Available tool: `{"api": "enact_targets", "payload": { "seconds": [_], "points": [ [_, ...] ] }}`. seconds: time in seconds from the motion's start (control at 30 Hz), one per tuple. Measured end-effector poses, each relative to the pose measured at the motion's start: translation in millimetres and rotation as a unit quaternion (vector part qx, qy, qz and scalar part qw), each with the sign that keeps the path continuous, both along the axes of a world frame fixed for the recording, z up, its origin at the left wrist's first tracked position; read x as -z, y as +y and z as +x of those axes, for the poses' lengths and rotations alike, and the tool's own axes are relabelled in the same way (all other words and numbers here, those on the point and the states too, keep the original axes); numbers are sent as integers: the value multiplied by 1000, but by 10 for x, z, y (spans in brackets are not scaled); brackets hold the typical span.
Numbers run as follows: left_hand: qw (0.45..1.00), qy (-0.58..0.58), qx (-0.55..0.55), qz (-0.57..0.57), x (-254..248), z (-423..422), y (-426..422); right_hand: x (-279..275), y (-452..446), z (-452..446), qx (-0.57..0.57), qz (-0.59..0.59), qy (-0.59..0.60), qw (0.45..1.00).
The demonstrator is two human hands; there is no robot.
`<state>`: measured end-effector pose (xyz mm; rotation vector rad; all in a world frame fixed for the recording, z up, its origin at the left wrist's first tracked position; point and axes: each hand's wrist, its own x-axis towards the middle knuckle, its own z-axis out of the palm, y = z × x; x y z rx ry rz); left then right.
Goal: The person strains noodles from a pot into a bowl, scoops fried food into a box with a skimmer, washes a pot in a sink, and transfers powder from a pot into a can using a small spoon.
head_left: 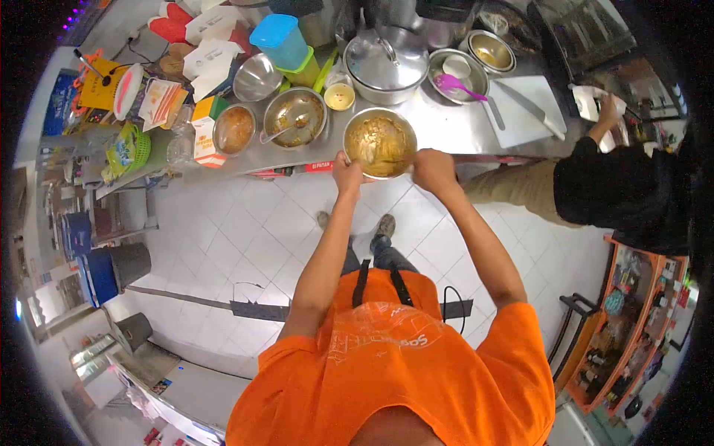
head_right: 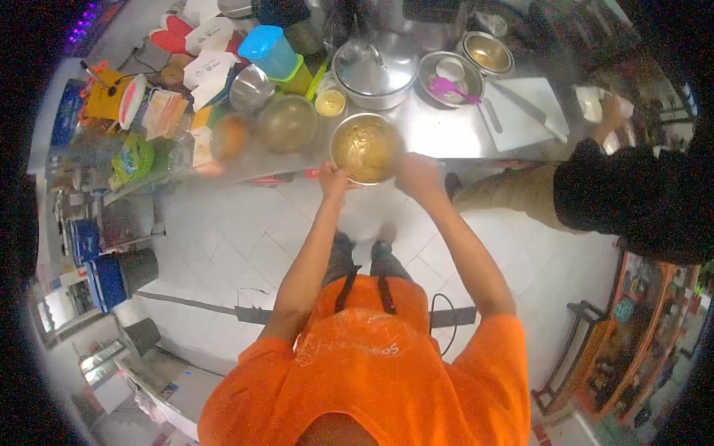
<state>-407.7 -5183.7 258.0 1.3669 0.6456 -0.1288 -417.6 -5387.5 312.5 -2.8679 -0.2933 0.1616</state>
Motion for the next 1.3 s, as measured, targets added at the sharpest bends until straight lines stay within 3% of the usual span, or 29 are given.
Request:
{"api": "enact_targets", "payload": {
  "seconds": [0.1,0.2,0.27,0.33,0.43,0.5,0.53,0.57,0.63,0.7,0.77,0.8,0.83,0.87,0.9,0.93,0.97,1.03,1.13,1.2,1.3],
  "points": [
    [998,-3,22,-58,223,136,-129,212,-305,138,91,-8,-39,995],
    [999,1,19,-37,614,311,-538,537,-300,325,180,-57,-10,982],
    [999,18,13,-45,614,371,-783,688,-387,320,185,39,-113,975],
    [996,9,-17,-89,664,356,-1034,679,-542,334,208,2,-24,978],
    [975,-37,47,-214,1336,429,-1342,603,-645,346,235,38,-47,970],
    [989,10,131,-62,1041,379,-1281,459,-630,331,232,122,-98,960],
    [986,4,162,-31,802,335,-1160,698,-804,328,195,140,-135,961],
    [981,0,195,-2,527,245,-967,608,-774,343,261,156,-93,948],
    [972,-48,230,22,449,106,-520,1012,-1093,403,216,142,-152,954],
    [964,-137,229,16,837,-81,7,837,-1034,364,219,97,-137,961],
    [968,-192,106,-124,1324,-294,781,583,-922,344,227,-15,-155,961],
    [982,-161,74,-64,1152,-443,1250,582,-772,397,245,14,-217,945],
    [991,-124,44,-4,961,-590,1727,614,-602,420,264,42,-277,923],
    [995,-82,14,50,749,-734,2209,763,-257,482,256,246,-224,908],
    [998,-32,-43,32,600,-871,2560,948,218,579,240,437,-159,852],
    [997,-8,-71,33,539,-1016,2871,1061,679,651,5,256,-190,948],
    [994,13,-99,37,508,-1075,3122,476,1636,561,16,409,-13,912],
    [995,-3,-103,19,434,-1147,3458,564,2974,757,-180,287,-145,930],
    [995,-31,-91,17,359,-955,3966,226,4566,975,-213,170,-133,953],
    [996,-23,-88,5,321,-725,4234,330,5278,1231,-239,132,-125,954],
    [989,-101,-63,88,375,-365,4583,604,5863,1652,-288,63,-170,940]
  ]
}}
